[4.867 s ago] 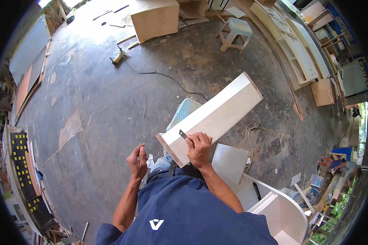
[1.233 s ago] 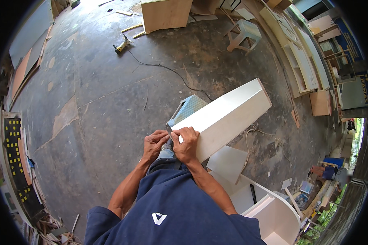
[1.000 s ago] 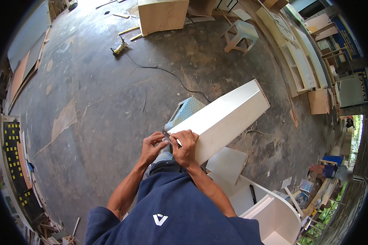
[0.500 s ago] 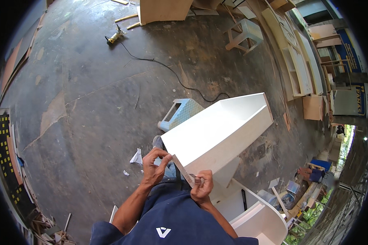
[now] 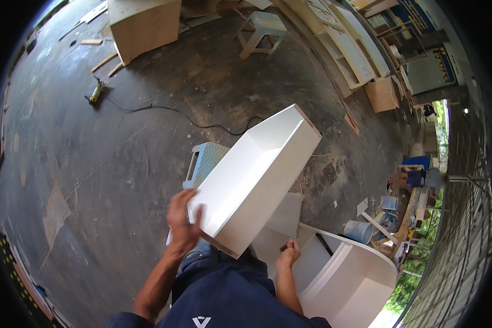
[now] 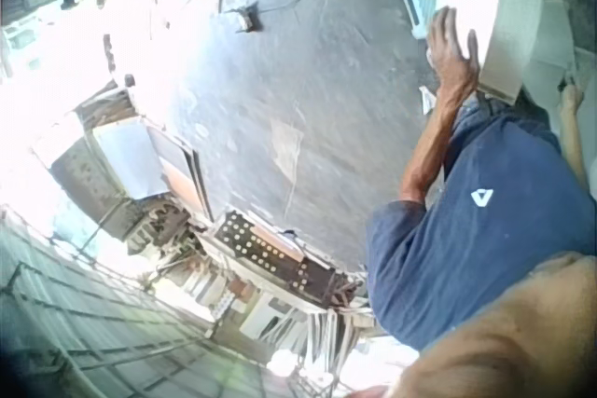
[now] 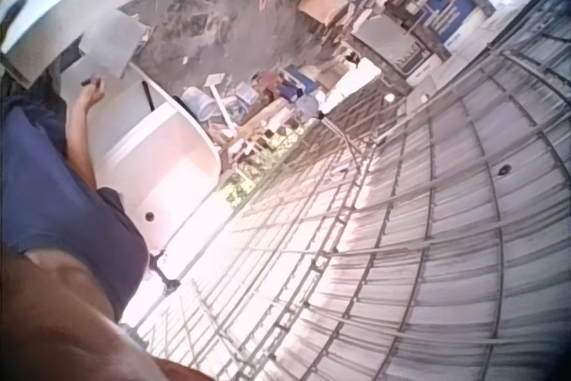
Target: The person cleans the surfaces of a white cabinet with a cloth and then uses a small metal tool to scrape excess material from a separate wooden panel.
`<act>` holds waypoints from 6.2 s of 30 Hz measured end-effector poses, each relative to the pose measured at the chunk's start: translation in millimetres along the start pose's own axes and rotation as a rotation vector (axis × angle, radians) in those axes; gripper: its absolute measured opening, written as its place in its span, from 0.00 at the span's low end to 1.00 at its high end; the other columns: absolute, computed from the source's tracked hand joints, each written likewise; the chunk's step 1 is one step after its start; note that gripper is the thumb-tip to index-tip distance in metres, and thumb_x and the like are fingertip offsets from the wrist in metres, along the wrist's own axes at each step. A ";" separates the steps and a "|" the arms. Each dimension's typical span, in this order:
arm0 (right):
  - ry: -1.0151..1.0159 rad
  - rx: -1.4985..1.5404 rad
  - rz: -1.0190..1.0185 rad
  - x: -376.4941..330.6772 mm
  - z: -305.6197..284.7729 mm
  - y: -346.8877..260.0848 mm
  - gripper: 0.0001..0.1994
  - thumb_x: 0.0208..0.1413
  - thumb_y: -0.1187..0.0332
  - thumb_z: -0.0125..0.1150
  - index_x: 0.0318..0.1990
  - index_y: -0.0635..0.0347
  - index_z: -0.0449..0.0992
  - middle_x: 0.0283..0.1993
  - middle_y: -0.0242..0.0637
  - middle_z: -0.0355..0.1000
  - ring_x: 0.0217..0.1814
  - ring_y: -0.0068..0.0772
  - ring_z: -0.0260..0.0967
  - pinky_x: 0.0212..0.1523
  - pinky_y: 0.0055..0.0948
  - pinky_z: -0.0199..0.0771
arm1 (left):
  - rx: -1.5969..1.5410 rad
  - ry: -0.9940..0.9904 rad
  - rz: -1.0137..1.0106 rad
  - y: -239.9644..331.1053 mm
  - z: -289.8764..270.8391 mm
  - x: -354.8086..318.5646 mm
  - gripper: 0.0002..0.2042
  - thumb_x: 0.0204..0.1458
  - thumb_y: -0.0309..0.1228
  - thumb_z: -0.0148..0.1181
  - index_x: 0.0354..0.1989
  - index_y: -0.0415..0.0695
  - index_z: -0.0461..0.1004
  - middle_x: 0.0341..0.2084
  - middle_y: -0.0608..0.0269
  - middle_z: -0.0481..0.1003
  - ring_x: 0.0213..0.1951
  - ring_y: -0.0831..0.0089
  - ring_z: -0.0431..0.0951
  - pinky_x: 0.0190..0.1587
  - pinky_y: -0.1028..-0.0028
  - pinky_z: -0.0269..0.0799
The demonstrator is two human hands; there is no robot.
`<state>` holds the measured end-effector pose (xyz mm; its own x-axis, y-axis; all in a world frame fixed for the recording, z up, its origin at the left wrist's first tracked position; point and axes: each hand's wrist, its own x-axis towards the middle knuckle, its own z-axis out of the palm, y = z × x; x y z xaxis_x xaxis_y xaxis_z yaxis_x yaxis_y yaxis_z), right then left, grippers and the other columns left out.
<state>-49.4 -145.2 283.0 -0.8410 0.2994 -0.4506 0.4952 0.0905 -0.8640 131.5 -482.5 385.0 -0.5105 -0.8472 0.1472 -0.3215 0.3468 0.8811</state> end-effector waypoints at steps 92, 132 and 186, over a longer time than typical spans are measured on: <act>-0.692 -0.611 -1.733 134.6 359.8 -239.5 0.05 0.56 0.65 0.62 0.36 0.53 0.79 0.39 0.28 0.71 0.43 0.34 0.69 0.42 0.39 0.68 | -0.442 -0.374 -0.392 18.3 279.3 302.1 0.12 0.56 0.35 0.63 0.33 0.35 0.80 0.35 0.52 0.81 0.42 0.64 0.81 0.36 0.69 0.75; -0.609 -0.494 -1.588 130.7 359.4 -242.9 0.06 0.53 0.66 0.65 0.37 0.54 0.80 0.40 0.30 0.75 0.46 0.35 0.70 0.54 0.41 0.60 | -0.269 -0.490 -0.465 35.4 275.7 336.0 0.12 0.56 0.35 0.63 0.29 0.36 0.79 0.30 0.56 0.82 0.30 0.70 0.81 0.31 0.73 0.72; -0.697 -0.487 -1.671 136.3 357.7 -236.1 0.03 0.48 0.69 0.66 0.29 0.55 0.80 0.38 0.30 0.73 0.45 0.36 0.70 0.51 0.42 0.65 | 0.147 -0.363 -0.076 39.5 285.6 321.2 0.14 0.53 0.39 0.66 0.28 0.39 0.80 0.23 0.54 0.81 0.26 0.67 0.81 0.32 0.64 0.74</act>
<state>-358.9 -465.5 345.2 -0.3235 -0.7516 0.5749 -0.9199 0.1076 -0.3770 -272.9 -626.0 338.7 -0.7209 -0.6847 -0.1074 -0.4665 0.3647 0.8058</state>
